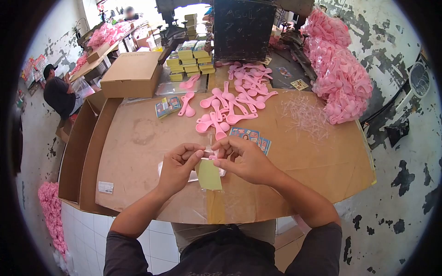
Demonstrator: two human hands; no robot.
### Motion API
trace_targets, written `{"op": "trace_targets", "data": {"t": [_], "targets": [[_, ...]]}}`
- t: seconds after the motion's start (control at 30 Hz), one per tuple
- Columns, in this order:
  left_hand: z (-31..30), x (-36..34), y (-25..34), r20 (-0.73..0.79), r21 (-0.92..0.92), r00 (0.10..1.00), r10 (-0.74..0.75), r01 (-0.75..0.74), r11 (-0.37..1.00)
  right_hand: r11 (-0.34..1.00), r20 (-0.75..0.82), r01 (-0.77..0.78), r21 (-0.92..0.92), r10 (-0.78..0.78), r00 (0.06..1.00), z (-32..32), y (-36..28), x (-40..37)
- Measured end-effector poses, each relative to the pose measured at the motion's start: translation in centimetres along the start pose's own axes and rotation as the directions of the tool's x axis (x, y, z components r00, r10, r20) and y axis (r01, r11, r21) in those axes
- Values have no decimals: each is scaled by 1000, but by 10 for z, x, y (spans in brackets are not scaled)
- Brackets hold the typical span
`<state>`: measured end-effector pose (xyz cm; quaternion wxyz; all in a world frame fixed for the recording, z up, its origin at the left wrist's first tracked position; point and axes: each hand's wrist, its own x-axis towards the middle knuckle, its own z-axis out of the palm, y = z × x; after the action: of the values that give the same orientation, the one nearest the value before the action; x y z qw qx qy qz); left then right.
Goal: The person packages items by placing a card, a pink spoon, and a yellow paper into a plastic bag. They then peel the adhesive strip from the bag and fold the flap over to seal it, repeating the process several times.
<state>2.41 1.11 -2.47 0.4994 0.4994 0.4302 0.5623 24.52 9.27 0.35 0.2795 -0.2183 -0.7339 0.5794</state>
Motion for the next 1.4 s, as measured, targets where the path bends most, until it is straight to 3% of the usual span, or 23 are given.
{"op": "trace_targets", "data": {"t": [0.03,0.13,0.23,0.33,0.53,0.73,0.93,1.03,1.13,1.23,1.4], "targets": [[-2,0,-2,10,-9,1000,5,-5,1000,994,1,-50,98,50,999,1,4,2],[-3,-1,-4,16,25,1000,11,-11,1000,982,8,-105,155,105,994,0,12,5],[-1,-1,3,55,-76,998,9,-5,997,972,-21,-125,198,132,991,-5,17,4],[-7,0,2,73,19,996,-55,54,998,984,-60,-123,126,131,990,-10,21,3],[-5,-1,-4,34,56,999,-14,12,998,975,-42,-151,162,160,986,-6,19,2],[-1,-2,-4,65,103,993,96,-102,989,980,-112,-135,143,152,982,-10,27,0],[-11,0,-11,47,237,999,-18,6,971,980,-74,-117,158,130,989,-13,28,-1],[-12,1,-17,21,157,1000,-11,8,988,981,-59,-132,140,142,988,-18,26,-2],[-12,0,-9,32,249,999,25,-33,968,987,-88,-131,97,140,986,-16,26,-2],[-16,0,-16,52,211,997,53,-63,975,982,-90,-39,183,57,994,-15,33,-2],[-12,0,-6,55,228,994,93,-103,968,993,-34,20,115,-17,999,-24,36,-2]]}}
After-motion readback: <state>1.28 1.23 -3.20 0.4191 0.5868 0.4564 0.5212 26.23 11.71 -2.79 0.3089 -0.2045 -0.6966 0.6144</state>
